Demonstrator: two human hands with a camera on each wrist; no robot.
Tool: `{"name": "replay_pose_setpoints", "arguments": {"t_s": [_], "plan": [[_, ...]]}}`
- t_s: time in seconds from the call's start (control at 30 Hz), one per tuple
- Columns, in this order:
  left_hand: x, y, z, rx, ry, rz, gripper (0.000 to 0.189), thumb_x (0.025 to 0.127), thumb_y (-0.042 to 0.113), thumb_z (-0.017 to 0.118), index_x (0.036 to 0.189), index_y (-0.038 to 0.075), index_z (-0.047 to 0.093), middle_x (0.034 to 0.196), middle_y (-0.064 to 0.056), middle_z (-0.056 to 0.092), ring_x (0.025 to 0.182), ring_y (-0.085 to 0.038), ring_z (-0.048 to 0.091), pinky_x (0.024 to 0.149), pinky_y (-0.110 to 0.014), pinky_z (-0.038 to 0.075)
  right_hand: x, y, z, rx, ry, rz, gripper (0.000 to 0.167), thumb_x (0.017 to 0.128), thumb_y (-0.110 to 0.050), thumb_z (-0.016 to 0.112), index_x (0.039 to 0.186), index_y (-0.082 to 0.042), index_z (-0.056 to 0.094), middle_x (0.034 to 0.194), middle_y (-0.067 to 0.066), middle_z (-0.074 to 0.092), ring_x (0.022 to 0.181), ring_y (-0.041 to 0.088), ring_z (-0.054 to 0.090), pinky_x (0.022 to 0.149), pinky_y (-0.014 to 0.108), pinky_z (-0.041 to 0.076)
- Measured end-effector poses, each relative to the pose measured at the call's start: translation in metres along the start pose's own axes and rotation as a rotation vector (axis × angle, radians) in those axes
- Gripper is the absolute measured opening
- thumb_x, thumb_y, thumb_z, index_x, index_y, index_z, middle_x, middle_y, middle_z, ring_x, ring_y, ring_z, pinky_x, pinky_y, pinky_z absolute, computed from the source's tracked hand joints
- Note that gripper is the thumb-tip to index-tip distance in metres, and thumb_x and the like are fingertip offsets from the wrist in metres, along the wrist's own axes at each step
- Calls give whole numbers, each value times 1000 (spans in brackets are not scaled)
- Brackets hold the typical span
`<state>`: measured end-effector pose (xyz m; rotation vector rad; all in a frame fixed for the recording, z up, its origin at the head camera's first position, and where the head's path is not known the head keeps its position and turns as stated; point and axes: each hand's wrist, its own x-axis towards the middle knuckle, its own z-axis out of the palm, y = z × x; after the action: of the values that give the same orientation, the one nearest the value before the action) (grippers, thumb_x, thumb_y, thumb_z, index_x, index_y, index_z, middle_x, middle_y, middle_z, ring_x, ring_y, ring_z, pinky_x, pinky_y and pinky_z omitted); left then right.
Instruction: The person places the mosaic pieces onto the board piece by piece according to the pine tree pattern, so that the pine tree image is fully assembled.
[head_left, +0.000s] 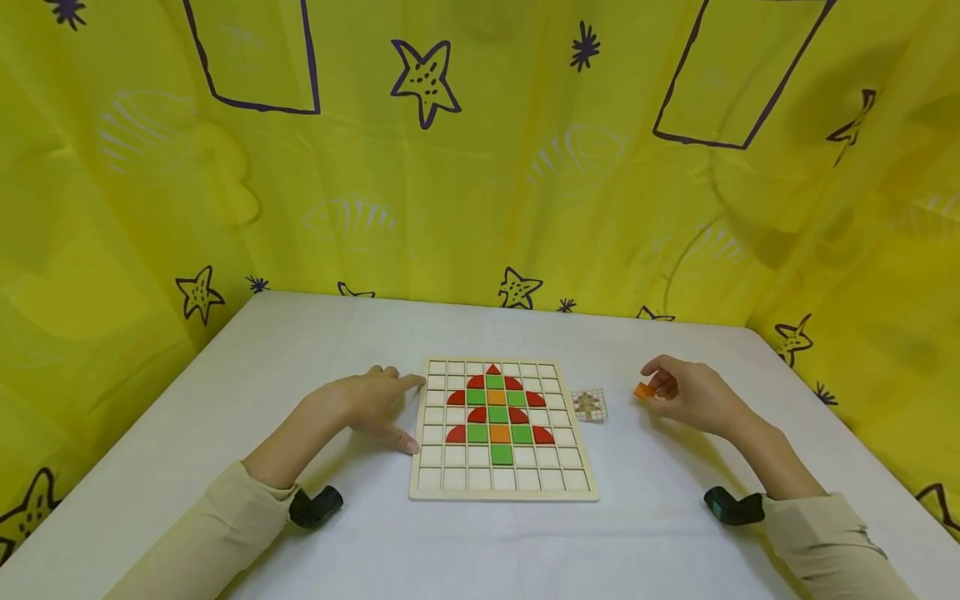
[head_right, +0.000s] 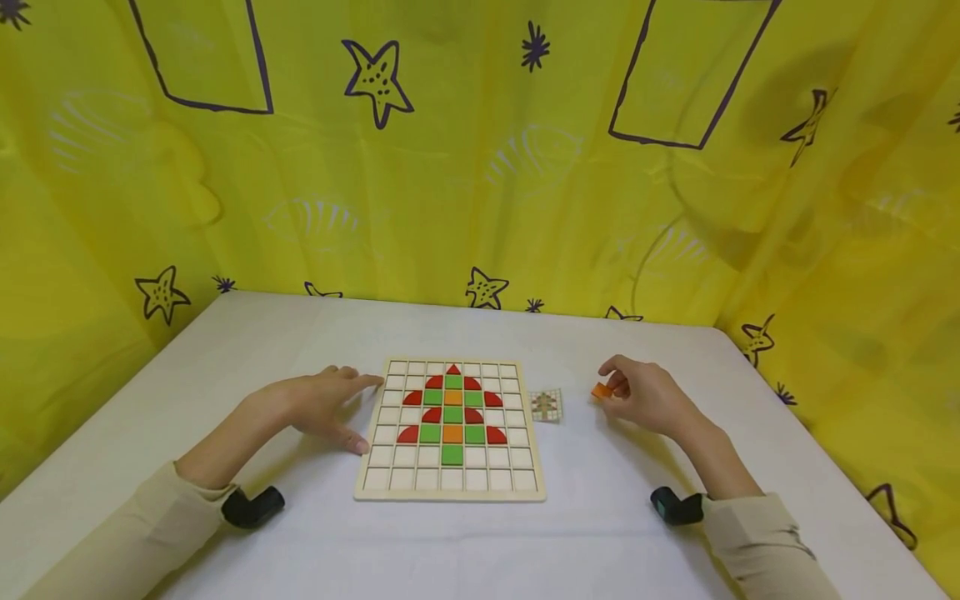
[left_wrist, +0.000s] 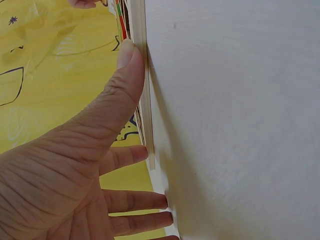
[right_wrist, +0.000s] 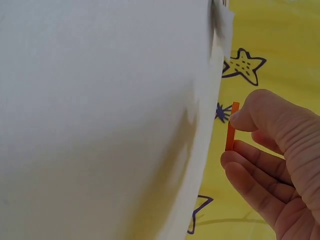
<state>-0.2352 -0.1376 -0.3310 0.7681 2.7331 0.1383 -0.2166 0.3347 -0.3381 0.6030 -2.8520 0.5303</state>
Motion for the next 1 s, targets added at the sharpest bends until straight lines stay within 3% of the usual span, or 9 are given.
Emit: {"name": "replay_pose_setpoints", "arguments": {"t_s": [0.47,1.0], "plan": [[0,0,-1,-13,-10,-16,103,77,60,83,156,10,40,142,-25,51,133,-42,46,105,-62,44,3,-32,-2,33,20,-93,37,79,-1,84,110,1,66,87,-3,68,79,14,63,72,29,57],[0,-1,-1,-5,-1,-7,103,76,60,84,155,11,40,135,-21,54,128,-39,49,102,-60,46,6,-60,0,18,47,-179,37,76,1,84,109,-4,67,91,-4,69,79,16,66,72,29,57]]}}
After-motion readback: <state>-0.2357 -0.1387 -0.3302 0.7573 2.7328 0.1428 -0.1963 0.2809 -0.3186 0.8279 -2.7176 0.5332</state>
